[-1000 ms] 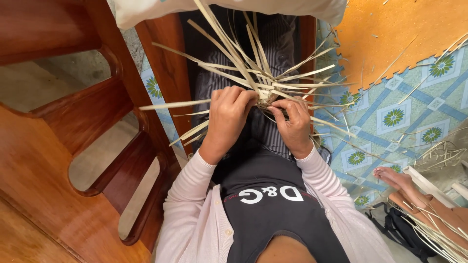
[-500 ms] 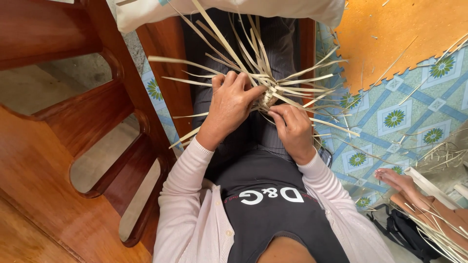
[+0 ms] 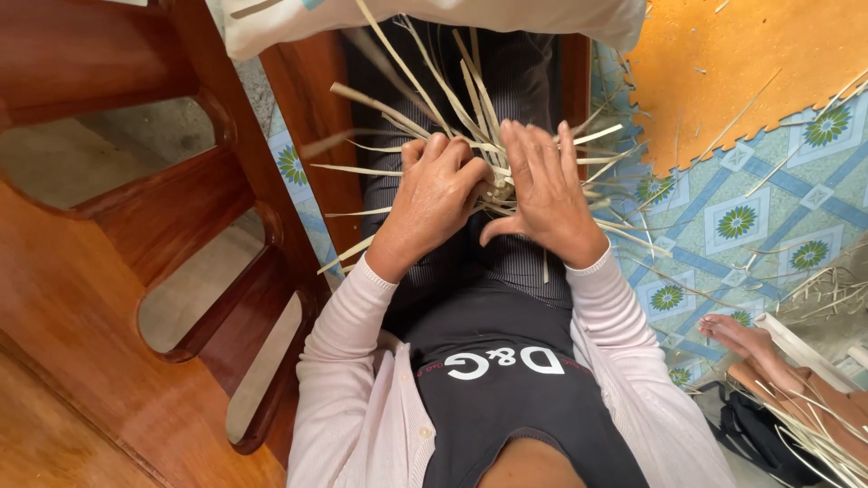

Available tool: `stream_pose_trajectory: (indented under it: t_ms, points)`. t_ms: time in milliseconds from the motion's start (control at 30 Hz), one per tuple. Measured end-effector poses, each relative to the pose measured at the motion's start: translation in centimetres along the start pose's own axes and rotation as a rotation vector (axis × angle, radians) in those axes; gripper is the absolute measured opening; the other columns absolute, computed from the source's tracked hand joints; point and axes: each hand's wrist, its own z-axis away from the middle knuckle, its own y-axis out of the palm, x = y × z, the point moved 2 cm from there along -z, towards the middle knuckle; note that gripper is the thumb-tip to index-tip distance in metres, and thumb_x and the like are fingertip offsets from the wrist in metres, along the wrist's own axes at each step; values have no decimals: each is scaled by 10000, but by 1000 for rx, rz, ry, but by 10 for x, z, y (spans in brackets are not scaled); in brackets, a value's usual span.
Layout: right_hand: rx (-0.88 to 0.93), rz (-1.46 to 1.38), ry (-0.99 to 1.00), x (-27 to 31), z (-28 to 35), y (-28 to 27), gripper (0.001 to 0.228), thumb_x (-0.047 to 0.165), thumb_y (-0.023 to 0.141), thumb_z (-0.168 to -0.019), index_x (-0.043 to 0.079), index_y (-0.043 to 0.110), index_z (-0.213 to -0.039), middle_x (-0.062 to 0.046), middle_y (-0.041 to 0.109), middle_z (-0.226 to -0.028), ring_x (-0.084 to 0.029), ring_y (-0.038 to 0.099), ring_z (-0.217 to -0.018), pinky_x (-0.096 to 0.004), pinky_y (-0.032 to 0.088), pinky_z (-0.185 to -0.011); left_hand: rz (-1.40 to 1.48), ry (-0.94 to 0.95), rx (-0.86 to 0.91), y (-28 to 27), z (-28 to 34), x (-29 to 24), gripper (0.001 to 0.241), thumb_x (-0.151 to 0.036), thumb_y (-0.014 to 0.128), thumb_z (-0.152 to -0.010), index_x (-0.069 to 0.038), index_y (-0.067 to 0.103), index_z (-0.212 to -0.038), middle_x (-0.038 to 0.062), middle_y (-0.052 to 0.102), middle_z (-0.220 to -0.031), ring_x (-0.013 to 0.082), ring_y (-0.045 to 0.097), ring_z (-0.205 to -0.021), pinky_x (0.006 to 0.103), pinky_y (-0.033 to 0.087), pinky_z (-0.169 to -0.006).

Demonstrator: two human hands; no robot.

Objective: A person is weaving thin fiber strips together to create a handcrafted object, likely a basket or decorative item, by interlacing the strips around a central hub.

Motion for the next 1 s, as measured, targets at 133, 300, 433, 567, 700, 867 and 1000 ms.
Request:
stream_pose_trajectory:
  t_ms: [133,300,433,567,700,867,1000]
  points:
    - [-37,-20,-2,5,12,6,1504,468,991,-506,1,119,-1639,-318,473,-1446,-469,434,-1334,-693,217,-1179,10,-12,-12,-10,-1,-2,206,-248,791,-857,-215,588,-848,-4,471,-845,222,508,-844,393,369,-872]
    - [-180,182,74,10,26,15,1334,486,956,-626,-67,248,-1612,-249,562,-1303,-368,529,-1144,-540,354,-1045,-57,-158,34,-24,17,5,199,-234,829,-809,-247,648,-891,-13,487,-845,227,536,-860,406,383,-888]
    - [-219,222,61,19,32,26,1237,416,972,-625,-47,353,-1591,-217,582,-1265,-354,535,-1100,-552,358,-1007,-66,-190,64,-24,32,6,188,-246,814,-841,-274,646,-919,-48,479,-833,196,541,-869,384,360,-897]
    - [-247,210,84,24,37,33,1127,366,961,-635,-2,441,-1565,-197,580,-1273,-349,535,-1098,-536,367,-960,-23,-257,96,-29,37,4,151,-243,806,-876,-282,674,-940,-62,503,-809,182,554,-870,368,353,-908]
    - [-233,231,87,26,38,37,1184,332,981,-582,-16,423,-1566,-208,573,-1268,-349,535,-1091,-538,371,-953,22,-316,118,-29,41,2,161,-222,811,-868,-281,685,-950,-58,538,-810,180,562,-903,373,359,-912]
    - [-227,209,82,29,35,32,1185,339,983,-598,-11,411,-1574,-217,563,-1284,-354,532,-1098,-540,364,-956,18,-321,101,-29,41,1,160,-229,813,-867,-284,686,-947,-62,555,-813,171,567,-914,363,363,-916]
    - [-258,136,81,33,36,26,1006,411,902,-757,16,438,-1558,-243,531,-1322,-382,535,-1111,-544,377,-957,21,-324,89,-28,43,1,157,-230,815,-872,-283,688,-948,-64,563,-813,165,565,-924,358,360,-922]
